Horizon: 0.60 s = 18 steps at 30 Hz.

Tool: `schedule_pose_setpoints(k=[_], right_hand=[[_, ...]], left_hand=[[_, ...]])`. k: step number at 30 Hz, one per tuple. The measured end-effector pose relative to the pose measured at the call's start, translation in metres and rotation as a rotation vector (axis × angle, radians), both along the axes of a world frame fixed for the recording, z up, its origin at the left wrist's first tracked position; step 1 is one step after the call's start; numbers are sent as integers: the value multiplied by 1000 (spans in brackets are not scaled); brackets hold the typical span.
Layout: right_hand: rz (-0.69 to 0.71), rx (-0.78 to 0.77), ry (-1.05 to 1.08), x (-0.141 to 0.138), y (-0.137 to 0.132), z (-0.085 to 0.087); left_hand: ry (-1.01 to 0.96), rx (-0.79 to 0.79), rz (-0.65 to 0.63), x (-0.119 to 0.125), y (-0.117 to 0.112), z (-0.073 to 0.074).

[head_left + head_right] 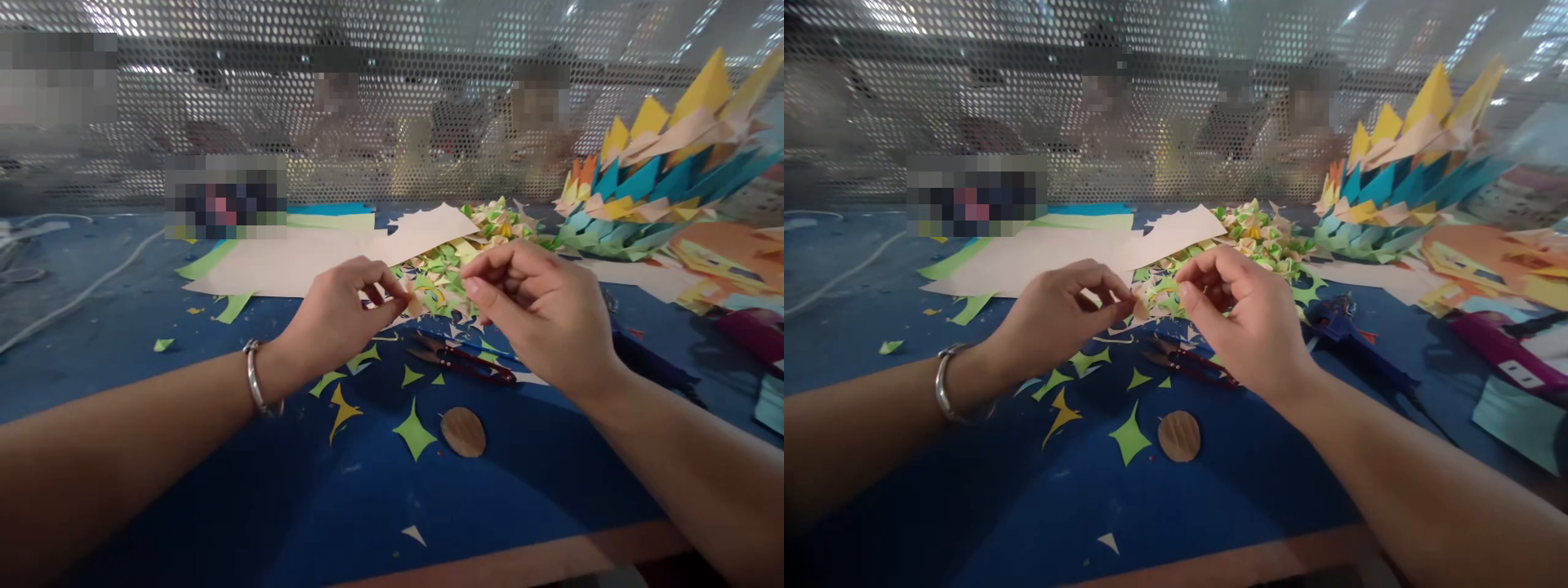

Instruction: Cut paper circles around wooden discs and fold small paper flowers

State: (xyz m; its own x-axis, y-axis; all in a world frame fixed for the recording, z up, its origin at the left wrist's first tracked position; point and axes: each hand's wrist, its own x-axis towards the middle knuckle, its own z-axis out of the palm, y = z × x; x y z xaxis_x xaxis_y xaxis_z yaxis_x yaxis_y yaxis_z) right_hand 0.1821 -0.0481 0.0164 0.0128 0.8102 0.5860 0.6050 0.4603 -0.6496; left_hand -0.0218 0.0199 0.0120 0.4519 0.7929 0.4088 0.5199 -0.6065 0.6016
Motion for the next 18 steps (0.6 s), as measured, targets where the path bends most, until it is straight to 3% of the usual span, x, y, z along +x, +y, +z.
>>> schedule_pose_setpoints(k=[5,9,14,18], right_hand=[[23,-7,10,2,3,-1],[20,-4,8,3,4,-1],[23,-14,19,4,5,-1],[14,-42,-14,3,6,-2]], left_hand=[[85,131,4,23,39,7],[208,29,-53,28,64,9],[338,-4,-73,-1,52,23],[517,-112,-203,-24,30,31]])
